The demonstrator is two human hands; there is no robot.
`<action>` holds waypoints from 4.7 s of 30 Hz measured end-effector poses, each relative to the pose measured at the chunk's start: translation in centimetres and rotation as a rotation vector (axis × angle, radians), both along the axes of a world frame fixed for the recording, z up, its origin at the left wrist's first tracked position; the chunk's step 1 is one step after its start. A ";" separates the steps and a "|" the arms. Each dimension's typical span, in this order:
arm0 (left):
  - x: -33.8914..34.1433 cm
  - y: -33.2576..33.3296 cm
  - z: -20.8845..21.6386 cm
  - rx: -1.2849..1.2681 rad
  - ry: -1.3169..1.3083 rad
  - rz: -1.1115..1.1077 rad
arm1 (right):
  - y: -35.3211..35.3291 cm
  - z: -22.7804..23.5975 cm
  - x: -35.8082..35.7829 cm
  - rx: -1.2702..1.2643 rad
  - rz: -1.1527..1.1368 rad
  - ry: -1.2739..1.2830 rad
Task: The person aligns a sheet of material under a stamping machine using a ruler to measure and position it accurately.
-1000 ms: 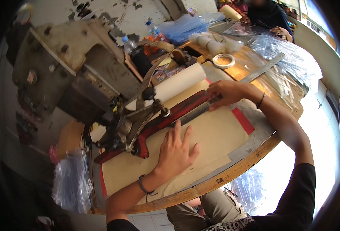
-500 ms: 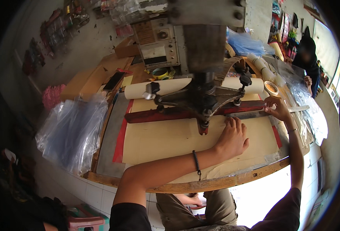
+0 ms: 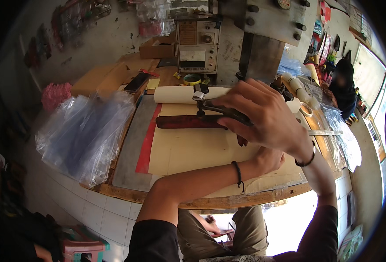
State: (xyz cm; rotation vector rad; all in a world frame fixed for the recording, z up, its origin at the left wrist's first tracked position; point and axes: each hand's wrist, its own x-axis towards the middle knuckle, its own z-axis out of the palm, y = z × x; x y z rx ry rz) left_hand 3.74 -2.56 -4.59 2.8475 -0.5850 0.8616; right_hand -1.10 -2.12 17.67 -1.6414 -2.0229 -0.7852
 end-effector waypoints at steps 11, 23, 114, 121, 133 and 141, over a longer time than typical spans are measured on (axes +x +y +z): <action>-1.6 -0.4 2.8 0.256 0.061 0.261 | 6.8 1.4 1.9 -0.239 -0.098 -0.136; -1.3 -0.1 2.8 0.195 0.083 0.218 | 7.5 0.9 1.4 -0.251 -0.091 -0.318; -1.7 0.0 3.0 0.181 0.034 0.245 | 8.0 1.9 2.8 -0.323 -0.198 -0.004; -1.5 -0.1 2.6 0.191 -0.032 0.230 | 7.6 1.4 2.3 -0.284 -0.202 0.114; -1.6 0.1 2.1 0.151 -0.132 0.237 | 5.5 2.8 1.0 -0.571 -0.326 0.303; -2.2 0.2 2.8 0.156 -0.040 0.212 | 6.6 0.5 3.0 -0.275 -0.040 0.119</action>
